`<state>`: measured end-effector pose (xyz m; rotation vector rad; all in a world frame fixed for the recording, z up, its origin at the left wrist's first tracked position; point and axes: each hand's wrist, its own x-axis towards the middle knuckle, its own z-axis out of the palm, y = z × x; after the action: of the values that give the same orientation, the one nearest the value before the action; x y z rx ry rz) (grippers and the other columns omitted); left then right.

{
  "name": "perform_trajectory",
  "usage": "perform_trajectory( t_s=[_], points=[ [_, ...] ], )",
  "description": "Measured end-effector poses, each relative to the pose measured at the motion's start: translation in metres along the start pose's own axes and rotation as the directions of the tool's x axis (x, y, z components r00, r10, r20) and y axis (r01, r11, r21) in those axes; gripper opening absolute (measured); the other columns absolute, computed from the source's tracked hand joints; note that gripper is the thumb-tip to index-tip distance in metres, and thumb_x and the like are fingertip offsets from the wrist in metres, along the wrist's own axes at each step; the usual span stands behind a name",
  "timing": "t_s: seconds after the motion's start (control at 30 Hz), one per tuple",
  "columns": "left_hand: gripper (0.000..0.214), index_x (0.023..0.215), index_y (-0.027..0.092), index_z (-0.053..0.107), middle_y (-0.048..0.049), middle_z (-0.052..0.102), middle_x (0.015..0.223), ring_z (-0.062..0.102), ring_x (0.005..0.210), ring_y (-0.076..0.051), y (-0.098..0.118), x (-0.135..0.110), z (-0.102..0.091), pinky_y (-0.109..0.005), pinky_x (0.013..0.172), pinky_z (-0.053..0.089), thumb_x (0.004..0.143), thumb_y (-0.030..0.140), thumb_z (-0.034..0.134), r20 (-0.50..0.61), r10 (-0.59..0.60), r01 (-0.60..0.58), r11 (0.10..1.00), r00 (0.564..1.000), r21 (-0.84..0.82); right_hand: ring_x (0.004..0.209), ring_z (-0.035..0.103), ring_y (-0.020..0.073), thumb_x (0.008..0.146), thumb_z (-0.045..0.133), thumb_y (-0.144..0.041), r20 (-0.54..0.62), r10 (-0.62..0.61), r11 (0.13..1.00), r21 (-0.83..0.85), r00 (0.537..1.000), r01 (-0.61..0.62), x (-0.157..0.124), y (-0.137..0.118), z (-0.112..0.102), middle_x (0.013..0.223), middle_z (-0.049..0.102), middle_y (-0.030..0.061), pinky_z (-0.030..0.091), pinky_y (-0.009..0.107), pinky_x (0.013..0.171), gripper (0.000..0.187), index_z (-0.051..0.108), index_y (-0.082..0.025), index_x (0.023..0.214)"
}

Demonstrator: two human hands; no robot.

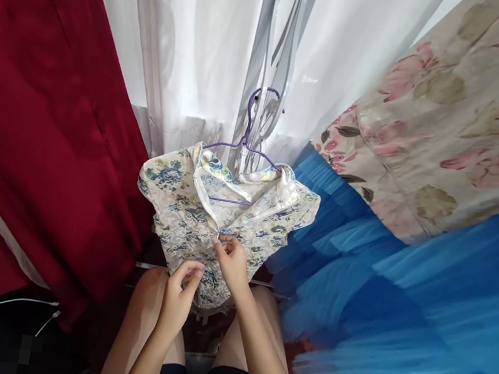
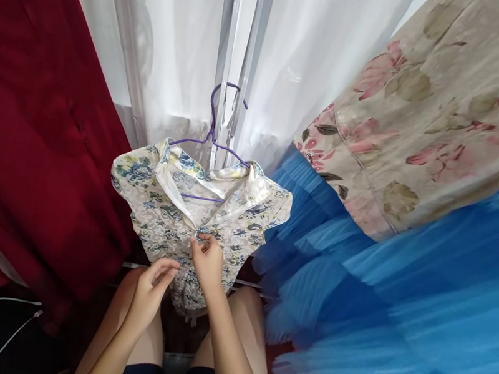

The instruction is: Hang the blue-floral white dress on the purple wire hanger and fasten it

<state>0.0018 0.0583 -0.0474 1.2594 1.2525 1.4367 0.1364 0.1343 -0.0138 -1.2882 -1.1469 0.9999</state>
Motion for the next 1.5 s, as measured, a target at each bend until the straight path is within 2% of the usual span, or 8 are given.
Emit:
perform_trajectory(
  t_s=[0.2, 0.43, 0.6, 0.7, 1.03, 1.2, 1.33, 1.5],
  points=[
    [0.024, 0.090, 0.018, 0.070, -0.0072, 0.072, 0.091, 0.067, 0.093, -0.023, -0.014, -0.011, -0.006, -0.032, 0.087, 0.051, 0.087, 0.041, 0.064, 0.072, -0.085, 0.086, 0.996, 0.994, -0.022, 0.043, 0.040, 0.0107, 0.072, 0.074, -0.050, -0.045, 0.107, 0.975, 0.199, 0.993, -0.096, 0.017, 0.007, 0.013, 0.047, 0.055, -0.0016, 0.029, 0.026, 0.046, 0.037, 0.060, -0.017, 0.064],
    [0.031, 0.088, 0.016, 0.072, -0.0092, 0.073, 0.088, 0.069, 0.083, -0.023, -0.022, -0.009, 0.001, -0.032, 0.080, 0.054, 0.083, 0.047, 0.069, 0.084, -0.149, 0.159, 0.980, 0.985, -0.119, 0.044, 0.032, 0.0070, 0.070, 0.073, -0.049, 0.126, 0.261, 0.812, 0.508, 0.957, -0.288, 0.007, 0.008, 0.020, 0.060, 0.052, -0.0051, 0.022, 0.023, 0.043, 0.044, 0.066, -0.015, 0.096],
    [0.041, 0.086, 0.015, 0.073, -0.0086, 0.073, 0.078, 0.069, 0.071, -0.020, -0.034, -0.010, 0.001, -0.028, 0.069, 0.054, 0.071, 0.052, 0.077, -0.073, -0.295, 0.268, 0.928, 0.953, -0.260, 0.043, 0.027, 0.0060, 0.066, 0.077, -0.049, 0.182, 0.272, 0.737, 0.592, 0.945, -0.326, 0.014, 0.008, 0.024, 0.056, 0.042, -0.0090, 0.021, 0.022, 0.042, 0.042, 0.063, -0.017, 0.089],
    [0.043, 0.084, 0.014, 0.073, -0.0088, 0.073, 0.076, 0.068, 0.070, -0.020, -0.039, -0.008, -0.001, -0.027, 0.067, 0.054, 0.068, 0.053, 0.078, -0.067, -0.318, 0.292, 0.922, 0.946, -0.254, 0.042, 0.028, 0.0057, 0.065, 0.079, -0.047, 0.189, 0.258, 0.737, 0.596, 0.947, -0.320, 0.012, 0.006, 0.026, 0.055, 0.043, -0.0091, 0.021, 0.022, 0.042, 0.038, 0.061, -0.019, 0.083],
    [0.034, 0.119, 0.019, 0.063, -0.0116, 0.068, 0.116, 0.067, 0.102, -0.023, -0.017, -0.015, 0.010, -0.035, 0.089, 0.054, 0.088, 0.033, 0.065, -0.007, 0.070, -0.069, 0.997, 0.998, 0.044, 0.046, 0.038, 0.0075, 0.081, 0.074, -0.035, 0.255, 0.121, 0.881, 0.418, 0.959, -0.223, -0.075, -0.007, -0.019, 0.053, 0.060, -0.0011, 0.022, 0.023, 0.048, 0.021, 0.069, -0.015, 0.076],
    [0.018, 0.109, 0.020, 0.065, -0.0070, 0.069, 0.104, 0.066, 0.098, -0.020, -0.001, -0.017, 0.026, -0.032, 0.090, 0.052, 0.092, 0.022, 0.058, 0.024, 0.249, -0.250, 0.960, 0.968, 0.129, 0.050, 0.041, 0.0081, 0.086, 0.070, -0.038, 0.243, 0.067, 0.914, 0.374, 0.968, -0.157, -0.098, -0.021, -0.030, 0.054, 0.055, -0.0026, 0.025, 0.023, 0.050, 0.024, 0.068, -0.015, 0.078],
    [0.017, 0.101, 0.021, 0.066, -0.0040, 0.069, 0.098, 0.065, 0.095, -0.018, 0.024, -0.002, 0.024, -0.030, 0.089, 0.051, 0.090, 0.013, 0.057, 0.076, 0.429, -0.435, 0.879, 0.900, 0.195, 0.047, 0.038, 0.0076, 0.085, 0.070, -0.041, 0.202, 0.062, 0.936, 0.329, 0.978, -0.127, -0.098, -0.030, -0.032, 0.051, 0.054, -0.0034, 0.026, 0.023, 0.049, 0.028, 0.064, -0.016, 0.073],
    [0.014, 0.089, 0.019, 0.065, -0.0022, 0.068, 0.086, 0.064, 0.082, -0.016, 0.037, 0.003, 0.027, -0.026, 0.076, 0.050, 0.085, 0.008, 0.056, 0.180, 0.412, -0.445, 0.868, 0.893, 0.220, 0.050, 0.043, 0.0093, 0.087, 0.068, -0.039, 0.204, 0.007, 0.954, 0.293, 0.979, -0.068, -0.099, -0.031, -0.035, 0.052, 0.053, -0.0032, 0.032, 0.023, 0.052, 0.027, 0.062, -0.016, 0.073]
  ],
)
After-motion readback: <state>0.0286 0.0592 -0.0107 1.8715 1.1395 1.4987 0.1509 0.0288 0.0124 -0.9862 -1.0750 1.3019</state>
